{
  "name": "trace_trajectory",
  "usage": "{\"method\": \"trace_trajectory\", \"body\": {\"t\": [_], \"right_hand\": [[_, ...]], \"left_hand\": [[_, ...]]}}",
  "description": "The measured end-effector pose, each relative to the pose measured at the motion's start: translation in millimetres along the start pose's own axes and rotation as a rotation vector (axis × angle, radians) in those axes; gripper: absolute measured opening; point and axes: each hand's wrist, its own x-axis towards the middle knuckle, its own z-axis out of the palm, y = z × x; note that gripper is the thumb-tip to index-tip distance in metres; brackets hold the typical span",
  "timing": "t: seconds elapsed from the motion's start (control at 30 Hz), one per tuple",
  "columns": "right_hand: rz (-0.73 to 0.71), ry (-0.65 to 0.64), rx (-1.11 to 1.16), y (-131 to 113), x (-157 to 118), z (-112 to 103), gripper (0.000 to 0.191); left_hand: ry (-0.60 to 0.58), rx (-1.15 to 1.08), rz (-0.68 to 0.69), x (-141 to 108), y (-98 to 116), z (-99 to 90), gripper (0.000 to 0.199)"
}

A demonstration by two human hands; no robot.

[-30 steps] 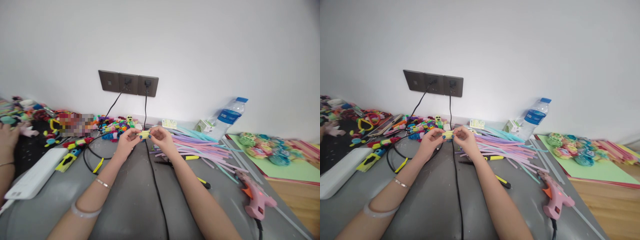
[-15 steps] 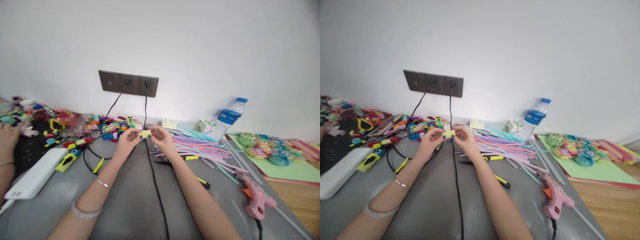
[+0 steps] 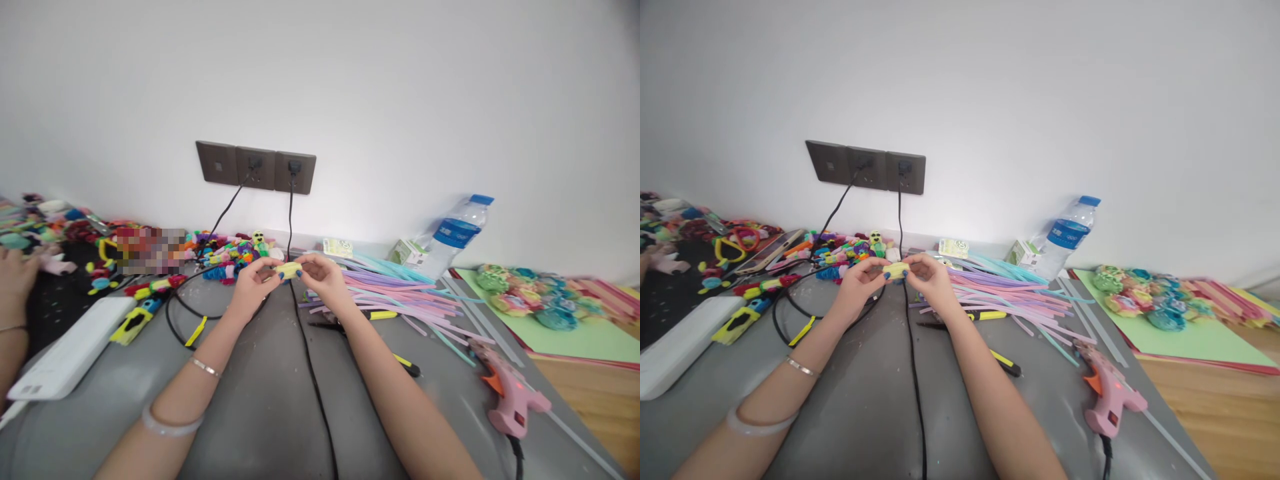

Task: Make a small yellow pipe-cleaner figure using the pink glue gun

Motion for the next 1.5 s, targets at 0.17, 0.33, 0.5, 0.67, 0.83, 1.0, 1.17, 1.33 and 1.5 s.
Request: {"method": "trace_trajectory", "body": {"t": [0.17,0.33,0.5,0.67,0.83,1.0,1.17,1.33,1.5], "right_hand": [[0.009,-0.005,-0.011,-1,0,0,0.023],[0.027,-0.011,-0.004,1,1,0,0.026],[-0.038,0.030,0.024,1,1,1,0.036],[-0.056,-0.001,0.015,2,0,2,0.029],[-0.060,0.007,-0.012,3,0,1,0.025],[-0.117,-0.009,-0.080,1,-1,0,0.020],[-0.249,-0.043,-0.169,-1,-2,0,0.011],[-0.311,-0.053,-0.218,-1,-2,-1,0.013],[-0.312,-0.056,-0.230,1,-2,-1,0.011]], "left_hand": [[-0.005,0.006,-0.006,0,1,0.4,0.023],[0.031,-0.030,-0.067,0,0,1.8,0.026],[0.110,-0.217,-0.212,5,-1,0.1,0.024],[0.133,-0.319,-0.348,7,2,0.1,0.015],[0.104,-0.323,-0.372,5,5,2.4,0.015],[0.049,-0.303,-0.359,4,4,0.4,0.019],[0.023,-0.306,-0.359,4,3,-0.4,0.019],[0.045,-0.294,-0.377,3,7,0.9,0.019],[0.055,-0.281,-0.392,4,9,1.8,0.017]]}}
